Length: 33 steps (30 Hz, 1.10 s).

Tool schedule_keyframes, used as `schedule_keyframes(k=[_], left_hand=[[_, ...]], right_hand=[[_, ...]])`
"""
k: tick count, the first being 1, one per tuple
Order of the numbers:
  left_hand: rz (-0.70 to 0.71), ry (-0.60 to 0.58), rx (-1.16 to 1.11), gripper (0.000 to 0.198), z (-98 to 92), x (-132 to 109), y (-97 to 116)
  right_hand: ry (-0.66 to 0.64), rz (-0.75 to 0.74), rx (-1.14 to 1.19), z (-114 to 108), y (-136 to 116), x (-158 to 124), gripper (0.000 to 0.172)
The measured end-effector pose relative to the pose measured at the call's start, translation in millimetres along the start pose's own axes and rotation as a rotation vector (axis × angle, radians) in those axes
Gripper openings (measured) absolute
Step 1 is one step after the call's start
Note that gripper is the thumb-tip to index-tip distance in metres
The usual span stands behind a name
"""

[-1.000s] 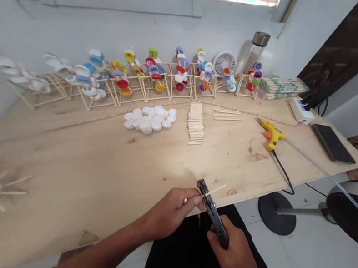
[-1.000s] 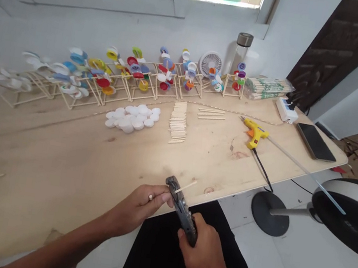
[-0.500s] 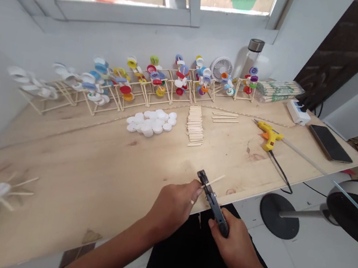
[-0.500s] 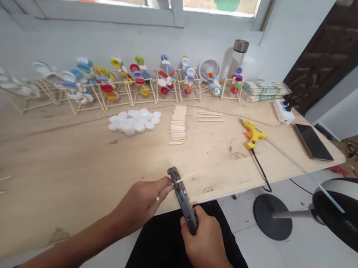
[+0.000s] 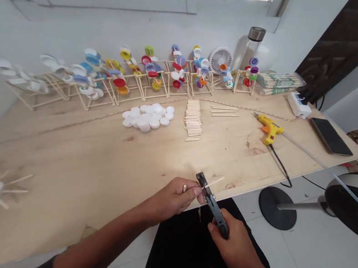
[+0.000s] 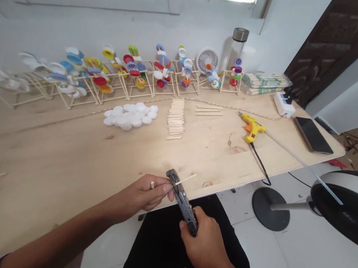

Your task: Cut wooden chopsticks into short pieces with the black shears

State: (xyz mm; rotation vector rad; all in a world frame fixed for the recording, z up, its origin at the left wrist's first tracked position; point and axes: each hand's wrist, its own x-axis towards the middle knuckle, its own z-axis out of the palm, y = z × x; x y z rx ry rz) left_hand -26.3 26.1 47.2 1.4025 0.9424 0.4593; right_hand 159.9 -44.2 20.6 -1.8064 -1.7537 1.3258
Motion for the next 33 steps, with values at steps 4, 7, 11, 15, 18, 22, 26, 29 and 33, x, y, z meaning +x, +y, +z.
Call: schedule_keyframes(k=[4, 7, 11, 15, 18, 22, 26, 29, 33], left_hand=[[0.012, 0.034, 0.12, 0.033, 1.9, 0.5, -3.5], [0.125, 0.212, 0.547, 0.028, 10.0, -0.5, -6.0], [0.285, 0.412, 0.951, 0.024, 21.6, 0.4, -18.4], [0.449, 0.583, 1.137, 0.025, 26.5, 4.7, -35.8], [0.518, 0.658, 1.211, 0.022, 26.1, 7.0, -44.0], [0.563, 0.653, 1.234, 0.018, 23.6, 7.5, -47.2], [0.58, 0.665, 1.23, 0.016, 23.9, 7.1, -47.7], [0.575, 0.694, 1.232, 0.012, 26.4, 5.9, -47.5], [0.559, 0.725, 1.269, 0.012, 30.1, 1.8, -45.5]], right_hand=[[0.013, 0.018, -0.01, 1.3, 0.1, 0.7, 0.02], [0.011, 0.058, -0.004, 2.3, 1.2, 1.8, 0.021], [0.002, 0.086, -0.007, 5.1, 4.8, 3.7, 0.02], [0.013, 0.091, -0.047, 9.1, 8.5, 6.0, 0.02], [0.023, 0.093, -0.089, 12.5, 11.5, 8.0, 0.022], [0.038, 0.068, -0.105, 18.8, 15.7, 10.9, 0.022], [0.071, 0.032, -0.064, 22.9, 16.4, 13.1, 0.019], [0.057, 0.033, 0.005, 20.5, 12.6, 11.3, 0.016], [-0.001, 0.051, 0.125, 16.1, 7.9, 3.5, 0.01]])
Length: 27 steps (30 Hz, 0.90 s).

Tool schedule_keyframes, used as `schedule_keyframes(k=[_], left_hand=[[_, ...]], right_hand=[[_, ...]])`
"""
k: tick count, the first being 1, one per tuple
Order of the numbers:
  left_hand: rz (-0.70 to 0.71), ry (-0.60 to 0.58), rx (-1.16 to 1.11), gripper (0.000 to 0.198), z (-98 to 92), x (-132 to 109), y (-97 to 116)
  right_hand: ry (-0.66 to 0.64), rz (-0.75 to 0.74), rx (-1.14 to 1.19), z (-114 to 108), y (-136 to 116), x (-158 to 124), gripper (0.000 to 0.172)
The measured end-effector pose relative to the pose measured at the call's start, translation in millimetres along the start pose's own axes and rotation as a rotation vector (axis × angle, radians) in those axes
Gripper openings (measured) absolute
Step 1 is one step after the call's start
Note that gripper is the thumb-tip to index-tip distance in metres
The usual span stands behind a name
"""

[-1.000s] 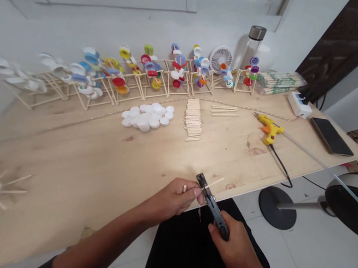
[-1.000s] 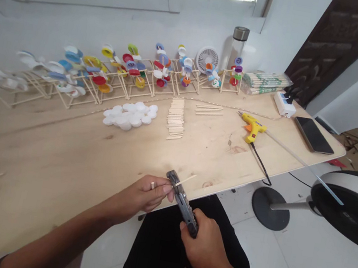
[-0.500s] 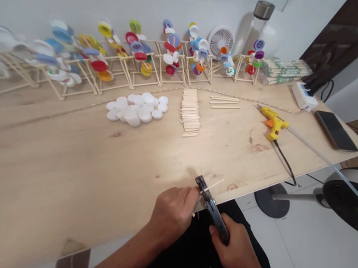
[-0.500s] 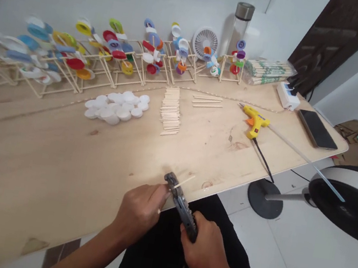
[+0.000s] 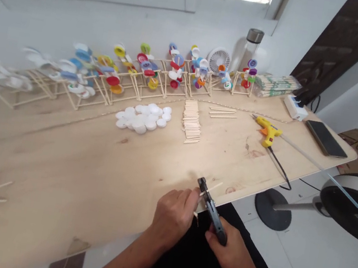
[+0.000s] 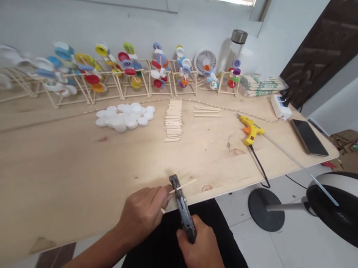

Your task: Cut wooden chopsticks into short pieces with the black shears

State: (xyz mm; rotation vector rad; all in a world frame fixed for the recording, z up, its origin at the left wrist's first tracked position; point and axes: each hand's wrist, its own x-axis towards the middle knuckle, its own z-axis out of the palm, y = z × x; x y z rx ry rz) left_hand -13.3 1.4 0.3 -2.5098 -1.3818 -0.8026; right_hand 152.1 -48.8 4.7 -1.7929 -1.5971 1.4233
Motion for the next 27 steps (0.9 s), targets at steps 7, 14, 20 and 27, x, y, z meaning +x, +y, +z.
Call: schedule_keyframes(k=[7, 14, 20, 27], left_hand=[[0.044, -0.144, 0.02, 0.022, -10.7, 1.0, 0.4], [-0.085, -0.326, -0.364, 0.023, -23.3, 7.4, 2.4], [-0.382, -0.511, -0.901, 0.028, -35.0, 22.4, 4.1], [-0.663, -0.791, -1.475, 0.034, -35.6, 29.4, -5.2]], right_hand=[[-0.067, 0.045, 0.055, 0.9, 1.5, -8.7, 0.009], [0.02, -0.012, -0.127, -8.8, 0.4, -15.5, 0.008], [0.03, -0.049, -0.132, -12.3, 4.0, -17.6, 0.007], [0.041, -0.082, -0.133, -12.5, 6.5, -16.2, 0.014]])
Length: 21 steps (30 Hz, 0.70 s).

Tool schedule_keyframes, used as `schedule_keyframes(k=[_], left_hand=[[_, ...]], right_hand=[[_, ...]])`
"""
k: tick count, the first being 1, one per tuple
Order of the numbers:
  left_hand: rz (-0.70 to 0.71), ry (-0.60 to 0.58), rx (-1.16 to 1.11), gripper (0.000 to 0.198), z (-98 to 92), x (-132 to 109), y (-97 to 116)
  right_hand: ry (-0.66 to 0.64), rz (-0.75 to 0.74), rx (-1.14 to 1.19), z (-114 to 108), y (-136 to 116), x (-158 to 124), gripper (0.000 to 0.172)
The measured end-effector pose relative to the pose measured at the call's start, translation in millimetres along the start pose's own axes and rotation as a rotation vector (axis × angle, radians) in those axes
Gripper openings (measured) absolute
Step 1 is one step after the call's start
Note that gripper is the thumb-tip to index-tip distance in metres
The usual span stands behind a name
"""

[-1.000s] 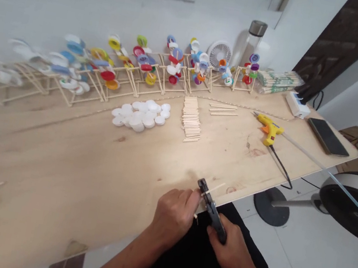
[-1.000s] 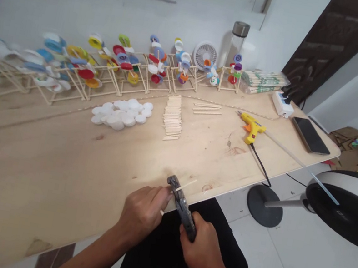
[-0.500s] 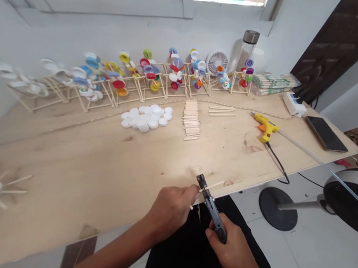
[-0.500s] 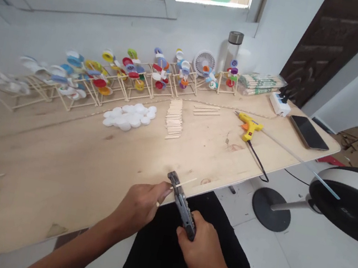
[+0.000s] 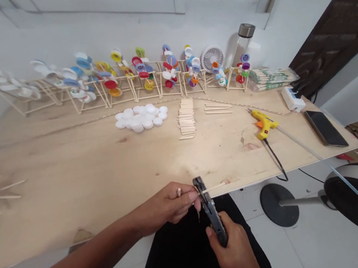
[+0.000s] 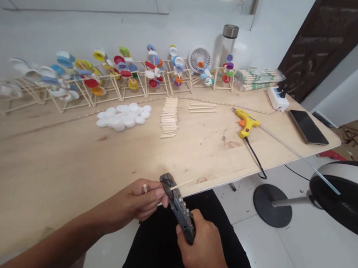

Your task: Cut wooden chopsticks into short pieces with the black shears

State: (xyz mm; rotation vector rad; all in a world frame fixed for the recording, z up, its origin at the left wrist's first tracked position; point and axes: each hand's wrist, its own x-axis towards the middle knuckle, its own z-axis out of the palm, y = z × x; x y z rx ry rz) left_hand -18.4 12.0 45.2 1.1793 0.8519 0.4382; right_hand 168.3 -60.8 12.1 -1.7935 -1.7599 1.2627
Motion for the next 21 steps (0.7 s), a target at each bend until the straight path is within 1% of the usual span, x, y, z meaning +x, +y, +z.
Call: schedule_keyframes(k=[2, 4, 7, 10, 12, 13, 15, 19, 21], left_hand=[[0.009, 0.025, 0.064, 0.033, 0.5, 0.7, 1.7], [0.063, 0.1, 0.245, 0.032, 3.2, 1.3, 2.5], [0.19, 0.297, 0.64, 0.028, 10.0, 2.6, -3.2], [0.343, 0.5, 1.036, 0.026, 15.2, 5.3, -15.8], [0.424, 0.564, 1.189, 0.028, 15.8, 7.3, -23.0], [0.44, 0.566, 1.214, 0.028, 15.2, 8.0, -25.1], [0.407, 0.521, 1.166, 0.027, 12.5, 8.7, -25.5], [0.258, 0.368, 0.817, 0.026, 5.8, 7.1, -15.1], [0.223, 0.312, 0.616, 0.028, 2.5, 6.0, -9.1]], right_hand=[[-0.002, 0.012, -0.005, 0.5, 0.3, 1.2, 0.019], [0.0, 0.031, -0.008, 1.4, 0.5, 2.5, 0.021], [0.009, 0.055, -0.013, 3.3, 0.7, 4.7, 0.022], [0.002, 0.066, -0.002, 5.2, 0.7, 7.0, 0.023], [-0.001, 0.069, 0.006, 6.2, 0.5, 8.5, 0.023], [-0.002, 0.07, 0.007, 6.5, 0.2, 9.1, 0.023], [-0.009, 0.077, 0.002, 6.8, -0.4, 10.0, 0.023], [-0.025, 0.091, -0.008, 5.5, -2.8, 11.0, 0.018], [-0.034, 0.088, -0.002, 4.3, -4.8, 11.3, 0.016]])
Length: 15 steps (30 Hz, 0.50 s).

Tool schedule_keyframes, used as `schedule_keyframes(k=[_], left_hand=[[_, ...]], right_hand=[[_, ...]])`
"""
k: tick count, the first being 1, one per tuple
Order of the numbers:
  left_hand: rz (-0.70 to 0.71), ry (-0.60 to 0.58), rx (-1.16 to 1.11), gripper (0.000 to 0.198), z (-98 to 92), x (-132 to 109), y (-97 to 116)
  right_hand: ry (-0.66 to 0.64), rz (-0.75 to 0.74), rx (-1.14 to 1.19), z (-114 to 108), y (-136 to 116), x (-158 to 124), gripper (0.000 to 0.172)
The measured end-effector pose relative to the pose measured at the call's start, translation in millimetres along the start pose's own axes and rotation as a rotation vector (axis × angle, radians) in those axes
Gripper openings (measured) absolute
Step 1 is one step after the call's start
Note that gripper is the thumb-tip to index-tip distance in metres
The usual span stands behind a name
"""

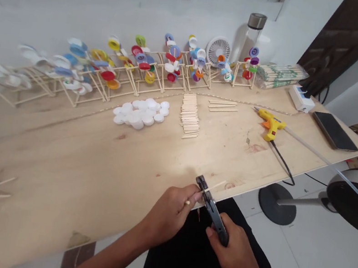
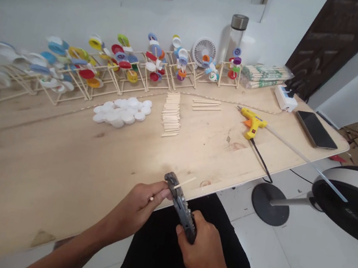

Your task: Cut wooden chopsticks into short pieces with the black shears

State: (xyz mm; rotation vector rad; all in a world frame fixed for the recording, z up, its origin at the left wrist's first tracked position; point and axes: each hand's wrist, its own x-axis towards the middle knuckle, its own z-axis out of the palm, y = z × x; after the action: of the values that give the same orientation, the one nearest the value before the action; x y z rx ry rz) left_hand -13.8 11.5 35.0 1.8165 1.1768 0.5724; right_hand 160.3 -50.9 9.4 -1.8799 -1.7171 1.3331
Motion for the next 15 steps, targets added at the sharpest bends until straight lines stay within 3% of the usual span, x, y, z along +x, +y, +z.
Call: schedule_keyframes(k=[5, 8, 11, 15], left_hand=[[-0.17, -0.202, -0.439, 0.034, -10.2, 3.1, -3.2], [-0.257, -0.285, -0.559, 0.035, -13.9, 5.0, -7.5], [-0.194, -0.245, -0.429, 0.035, -14.6, 5.6, -7.5], [0.036, 0.014, 0.105, 0.03, -4.1, 0.9, -8.5]], right_hand=[[-0.018, -0.008, 0.006, -2.1, -4.9, 0.6, 0.014], [-0.018, -0.005, 0.006, -0.3, -5.2, 1.5, 0.017], [0.0, 0.011, -0.003, 3.2, -3.9, 2.8, 0.022], [0.017, 0.035, -0.023, 6.2, -3.0, 5.2, 0.024]])
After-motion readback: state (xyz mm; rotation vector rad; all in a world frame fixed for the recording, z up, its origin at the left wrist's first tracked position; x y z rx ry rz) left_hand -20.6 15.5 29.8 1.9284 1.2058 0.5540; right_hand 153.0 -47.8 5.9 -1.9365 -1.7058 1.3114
